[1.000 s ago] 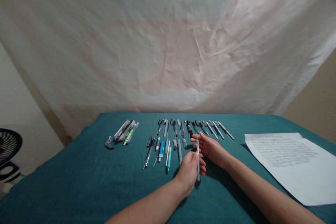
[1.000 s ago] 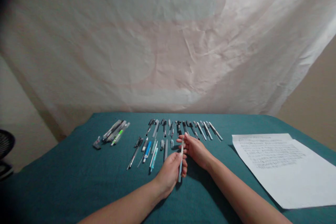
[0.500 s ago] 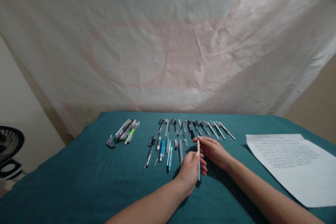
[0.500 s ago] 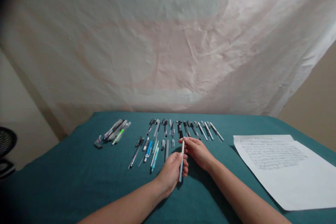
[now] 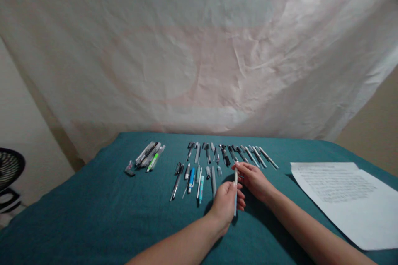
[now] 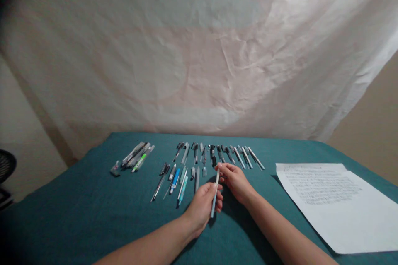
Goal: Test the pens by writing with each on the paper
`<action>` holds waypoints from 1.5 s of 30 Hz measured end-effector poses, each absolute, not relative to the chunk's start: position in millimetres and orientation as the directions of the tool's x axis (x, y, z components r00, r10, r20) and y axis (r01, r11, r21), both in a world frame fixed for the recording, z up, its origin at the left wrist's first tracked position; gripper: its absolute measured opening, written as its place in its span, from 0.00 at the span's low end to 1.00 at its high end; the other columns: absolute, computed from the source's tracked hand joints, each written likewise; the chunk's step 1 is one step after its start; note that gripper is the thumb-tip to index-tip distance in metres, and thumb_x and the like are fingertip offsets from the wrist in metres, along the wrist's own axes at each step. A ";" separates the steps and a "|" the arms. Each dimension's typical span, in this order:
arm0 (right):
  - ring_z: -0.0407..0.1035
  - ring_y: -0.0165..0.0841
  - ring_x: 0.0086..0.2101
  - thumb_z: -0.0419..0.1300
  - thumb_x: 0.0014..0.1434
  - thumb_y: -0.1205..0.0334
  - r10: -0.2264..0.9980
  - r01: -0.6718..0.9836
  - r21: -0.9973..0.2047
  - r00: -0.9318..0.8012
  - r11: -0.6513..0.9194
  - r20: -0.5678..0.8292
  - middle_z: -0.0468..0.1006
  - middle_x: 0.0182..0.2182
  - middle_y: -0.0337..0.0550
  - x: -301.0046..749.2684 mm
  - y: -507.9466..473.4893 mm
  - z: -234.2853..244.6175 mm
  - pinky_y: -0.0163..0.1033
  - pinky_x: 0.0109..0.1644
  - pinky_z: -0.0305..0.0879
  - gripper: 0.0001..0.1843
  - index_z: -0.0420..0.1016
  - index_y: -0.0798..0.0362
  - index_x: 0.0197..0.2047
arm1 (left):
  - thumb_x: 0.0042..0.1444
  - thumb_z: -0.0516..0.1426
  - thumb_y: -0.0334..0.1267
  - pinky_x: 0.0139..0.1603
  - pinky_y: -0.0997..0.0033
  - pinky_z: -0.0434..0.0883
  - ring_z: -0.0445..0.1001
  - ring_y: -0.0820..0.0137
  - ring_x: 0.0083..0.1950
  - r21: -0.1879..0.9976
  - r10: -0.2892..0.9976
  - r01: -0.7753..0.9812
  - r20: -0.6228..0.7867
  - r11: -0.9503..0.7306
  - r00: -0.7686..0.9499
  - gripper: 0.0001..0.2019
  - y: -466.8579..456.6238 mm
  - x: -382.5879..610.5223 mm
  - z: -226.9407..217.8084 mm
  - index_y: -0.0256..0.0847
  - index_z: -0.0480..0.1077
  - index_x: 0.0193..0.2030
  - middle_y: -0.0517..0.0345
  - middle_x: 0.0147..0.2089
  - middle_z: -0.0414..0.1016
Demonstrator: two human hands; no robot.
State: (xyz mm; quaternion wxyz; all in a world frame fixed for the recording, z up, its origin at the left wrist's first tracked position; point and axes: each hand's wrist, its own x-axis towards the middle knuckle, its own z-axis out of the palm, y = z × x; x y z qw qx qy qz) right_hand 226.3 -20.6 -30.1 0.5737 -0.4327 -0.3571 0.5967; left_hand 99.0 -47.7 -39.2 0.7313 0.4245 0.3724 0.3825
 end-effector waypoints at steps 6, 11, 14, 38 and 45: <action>0.65 0.28 0.26 0.64 0.45 0.54 0.981 -0.313 -0.949 0.192 0.023 -0.040 0.75 0.33 0.42 240.4 -12.3 -26.7 0.34 0.29 0.61 0.15 0.75 0.54 0.35 | 0.50 0.52 0.53 0.23 0.77 0.57 0.62 0.78 0.21 0.905 0.876 -0.256 -0.207 0.341 0.435 0.20 -49.5 97.7 -36.8 0.36 0.63 0.38 0.62 0.25 0.64; 0.65 0.33 0.26 0.62 0.45 0.60 0.977 0.292 -0.941 0.075 0.168 0.198 0.74 0.24 0.42 234.9 -13.0 -29.7 0.36 0.31 0.59 0.06 0.78 0.52 0.26 | 0.51 0.51 0.54 0.22 0.77 0.57 0.62 0.78 0.21 0.911 0.914 -0.317 -0.131 0.264 0.385 0.20 -53.6 96.7 -36.9 0.37 0.62 0.37 0.63 0.25 0.63; 0.67 0.34 0.29 0.59 0.45 0.65 0.961 0.459 -0.851 -0.024 0.256 0.276 0.74 0.25 0.42 219.9 -15.9 -34.6 0.36 0.34 0.59 0.06 0.77 0.52 0.28 | 0.53 0.50 0.55 0.21 0.77 0.57 0.61 0.78 0.20 0.904 0.932 -0.366 -0.084 0.220 0.353 0.20 -55.1 95.2 -36.2 0.37 0.61 0.38 0.63 0.24 0.62; 0.66 0.31 0.31 0.52 0.54 0.60 0.921 0.694 -0.620 -0.173 0.365 0.349 0.72 0.29 0.40 200.5 -15.2 -44.9 0.34 0.35 0.60 0.08 0.68 0.54 0.34 | 0.56 0.48 0.50 0.19 0.80 0.57 0.60 0.79 0.19 0.906 0.950 -0.387 -0.047 0.171 0.309 0.17 -58.9 94.3 -33.7 0.36 0.61 0.37 0.64 0.23 0.62; 0.60 0.27 0.22 0.52 0.56 0.51 0.977 0.408 -0.899 0.070 0.157 0.202 0.69 0.21 0.38 211.1 -12.7 -26.6 0.32 0.25 0.55 0.18 0.71 0.57 0.28 | 0.58 0.47 0.48 0.19 0.80 0.57 0.60 0.79 0.20 0.905 0.957 -0.387 -0.066 0.176 0.283 0.15 -58.0 94.4 -35.1 0.36 0.61 0.38 0.64 0.23 0.61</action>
